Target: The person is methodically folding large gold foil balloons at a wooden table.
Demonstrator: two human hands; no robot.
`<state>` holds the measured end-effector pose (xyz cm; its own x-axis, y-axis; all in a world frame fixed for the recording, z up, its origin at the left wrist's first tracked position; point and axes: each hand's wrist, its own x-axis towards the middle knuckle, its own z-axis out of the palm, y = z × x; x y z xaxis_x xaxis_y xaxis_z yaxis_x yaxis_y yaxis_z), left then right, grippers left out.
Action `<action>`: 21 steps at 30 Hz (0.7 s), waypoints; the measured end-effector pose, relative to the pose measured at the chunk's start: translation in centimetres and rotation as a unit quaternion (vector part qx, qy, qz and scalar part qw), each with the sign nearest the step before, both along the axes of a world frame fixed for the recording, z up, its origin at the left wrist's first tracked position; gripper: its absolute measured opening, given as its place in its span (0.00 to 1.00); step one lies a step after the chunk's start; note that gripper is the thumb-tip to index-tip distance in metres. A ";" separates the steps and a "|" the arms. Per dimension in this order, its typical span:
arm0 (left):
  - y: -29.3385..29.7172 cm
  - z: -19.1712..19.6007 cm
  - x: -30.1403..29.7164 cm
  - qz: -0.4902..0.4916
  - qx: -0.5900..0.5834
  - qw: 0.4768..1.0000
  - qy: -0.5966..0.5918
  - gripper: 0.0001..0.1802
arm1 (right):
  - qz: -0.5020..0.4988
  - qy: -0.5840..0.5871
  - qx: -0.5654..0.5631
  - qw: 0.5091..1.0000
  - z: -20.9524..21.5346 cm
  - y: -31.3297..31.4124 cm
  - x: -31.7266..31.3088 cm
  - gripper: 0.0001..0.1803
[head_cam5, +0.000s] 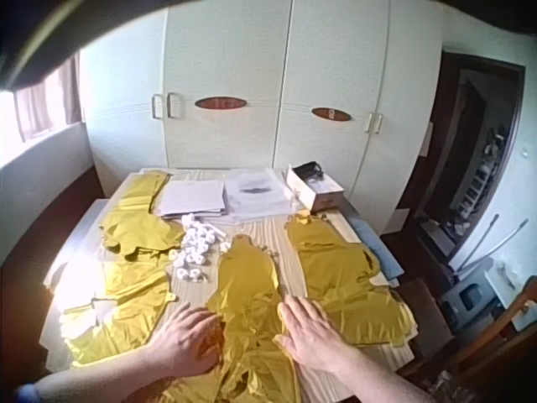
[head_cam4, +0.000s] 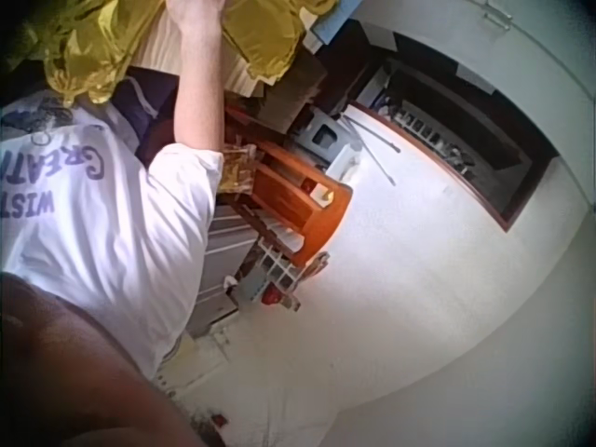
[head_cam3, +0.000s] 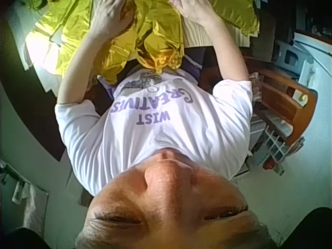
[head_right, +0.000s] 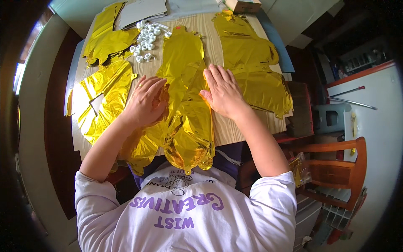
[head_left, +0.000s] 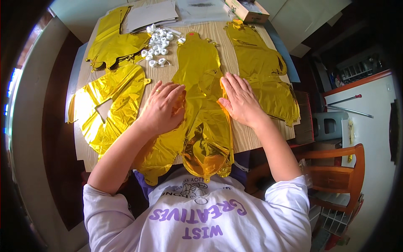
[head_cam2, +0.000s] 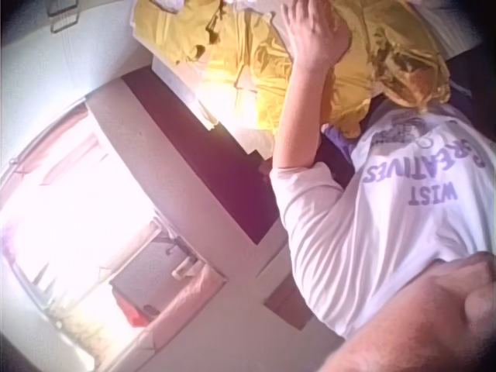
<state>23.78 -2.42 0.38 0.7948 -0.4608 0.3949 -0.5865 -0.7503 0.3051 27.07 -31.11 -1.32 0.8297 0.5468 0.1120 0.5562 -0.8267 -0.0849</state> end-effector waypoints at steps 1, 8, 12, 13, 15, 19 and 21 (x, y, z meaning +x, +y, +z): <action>-0.1 0.3 0.4 0.005 0.011 1.000 -0.006 0.26 | -0.003 -0.002 -0.002 1.000 -0.1 0.0 0.0 0.37; -7.7 0.3 5.8 -0.153 -0.080 0.984 -0.045 0.21 | -0.023 0.005 -0.013 1.000 0.1 0.1 -0.1 0.37; -9.5 -1.9 8.7 -0.125 -0.024 0.991 -0.050 0.21 | -0.032 0.048 -0.016 0.998 1.2 0.7 0.0 0.37; -9.2 -2.7 9.3 -0.120 -0.023 0.991 -0.050 0.21 | -0.031 0.037 -0.011 0.999 1.1 0.7 0.0 0.37; -8.8 -2.9 9.5 -0.132 -0.024 0.990 -0.039 0.23 | -0.018 0.009 0.015 1.000 0.6 0.4 0.0 0.37; -8.6 -3.4 9.1 -0.121 -0.045 0.991 -0.038 0.23 | -0.004 -0.002 0.031 1.000 0.1 -0.2 -0.4 0.36; -8.7 -3.1 9.0 -0.124 -0.049 0.991 -0.026 0.23 | 0.003 0.003 0.028 1.000 0.3 -0.6 -1.3 0.35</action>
<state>32.79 -11.12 -2.75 0.6391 -0.5974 0.4844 -0.7663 -0.5487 0.3343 25.81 -31.75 -0.98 0.8273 0.5446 0.1379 0.5603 -0.8174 -0.1335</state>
